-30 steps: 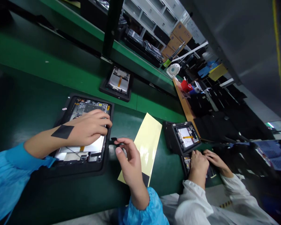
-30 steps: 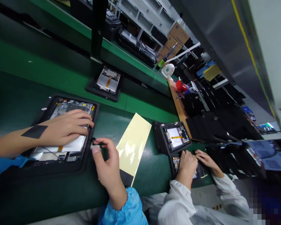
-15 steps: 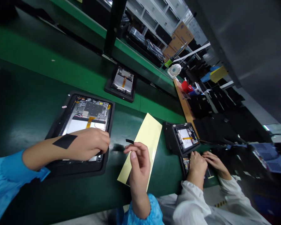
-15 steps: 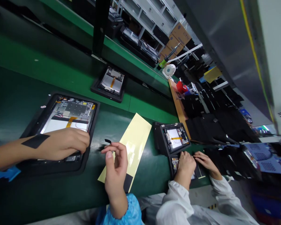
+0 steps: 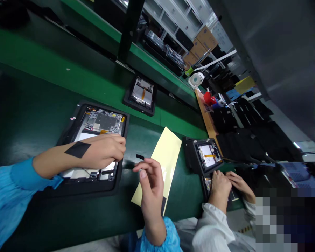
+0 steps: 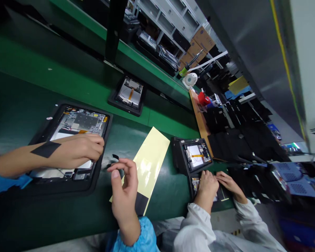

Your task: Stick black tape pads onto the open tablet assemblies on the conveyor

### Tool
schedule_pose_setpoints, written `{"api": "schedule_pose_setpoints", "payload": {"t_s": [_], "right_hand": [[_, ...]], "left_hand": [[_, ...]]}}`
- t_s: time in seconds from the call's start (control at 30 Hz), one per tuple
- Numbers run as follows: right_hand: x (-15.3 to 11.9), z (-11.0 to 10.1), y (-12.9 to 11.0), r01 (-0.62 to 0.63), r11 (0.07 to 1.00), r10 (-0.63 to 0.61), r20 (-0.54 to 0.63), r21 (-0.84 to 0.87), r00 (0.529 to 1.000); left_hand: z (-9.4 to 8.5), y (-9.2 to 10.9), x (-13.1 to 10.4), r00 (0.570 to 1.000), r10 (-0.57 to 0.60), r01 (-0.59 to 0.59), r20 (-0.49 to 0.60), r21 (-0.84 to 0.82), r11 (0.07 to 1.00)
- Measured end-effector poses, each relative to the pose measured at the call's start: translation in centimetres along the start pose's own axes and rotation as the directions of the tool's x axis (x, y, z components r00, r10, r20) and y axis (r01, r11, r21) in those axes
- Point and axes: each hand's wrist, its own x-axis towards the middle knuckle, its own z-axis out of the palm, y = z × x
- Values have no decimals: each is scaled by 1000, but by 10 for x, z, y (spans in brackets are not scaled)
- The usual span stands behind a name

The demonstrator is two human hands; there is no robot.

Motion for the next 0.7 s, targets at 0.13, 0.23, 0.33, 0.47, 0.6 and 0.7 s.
{"api": "schedule_pose_setpoints", "payload": {"t_s": [0.13,0.23,0.33,0.47,0.6,0.7], "right_hand": [[8,-1,-7,-83,993,91,89,-89,992],[19,-2,-16,-130,976,171,248,-174,954],[29,-2,-24,-148,970,207,333,-195,920],[34,-7,-26,-173,965,219,248,-195,944],[33,-14,-22,-191,965,222,174,-177,959],[32,-15,-19,-203,965,230,165,-167,959]], "left_hand": [[-3,-12,2,999,-41,42,-30,31,999],[-5,-19,5,996,-69,70,-59,29,997],[-8,-17,6,994,-77,79,-81,20,997],[-9,1,-2,994,-46,47,-104,0,999],[-1,15,-11,997,24,-26,-77,-23,999],[4,14,-12,995,54,-56,-87,-21,998]]}}
